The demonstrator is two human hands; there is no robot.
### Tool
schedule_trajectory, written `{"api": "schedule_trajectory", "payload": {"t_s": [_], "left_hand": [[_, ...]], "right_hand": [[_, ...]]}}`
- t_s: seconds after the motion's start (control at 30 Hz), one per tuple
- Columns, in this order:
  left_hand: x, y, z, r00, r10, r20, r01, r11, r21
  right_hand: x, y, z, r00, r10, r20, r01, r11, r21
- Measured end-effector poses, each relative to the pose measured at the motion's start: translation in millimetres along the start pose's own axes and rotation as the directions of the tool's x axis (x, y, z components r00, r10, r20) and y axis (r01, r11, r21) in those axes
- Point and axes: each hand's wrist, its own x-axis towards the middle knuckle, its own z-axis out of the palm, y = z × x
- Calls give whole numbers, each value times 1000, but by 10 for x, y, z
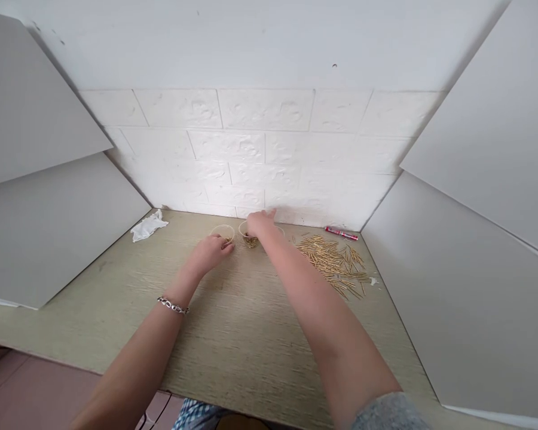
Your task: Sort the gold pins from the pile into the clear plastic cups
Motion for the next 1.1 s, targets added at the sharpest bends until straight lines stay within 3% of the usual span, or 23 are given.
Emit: {"api": "schedule_trajectory", "payload": {"t_s": [0.27,0.5,0.67,0.77,0.87,0.97,1.1], "left_hand": [[-36,13,-31,999,-29,23,29,1000,-3],[-58,19,-42,998,-45,40,46,999,-10],[-49,5,-34,998,-34,49,34,999,-17],[-42,8,-39,998,-39,58,39,999,1],[-33,11,-40,997,-38,73,37,999,10],[-13,2,-20,998,-4,70,2,1000,20],[18,-6,12,998,-2,70,0,999,34]], "right_hand": [[-80,90,-47,990,-99,-99,106,992,67],[-94,99,39,961,-186,-205,203,977,66],[-150,128,-12,933,-208,-293,239,968,72],[-349,163,-45,866,-199,-459,304,938,167],[-706,198,36,791,-127,-598,404,843,356],[-1118,246,244,819,17,-574,385,725,571],[-1503,345,556,851,171,-496,309,600,738]]}}
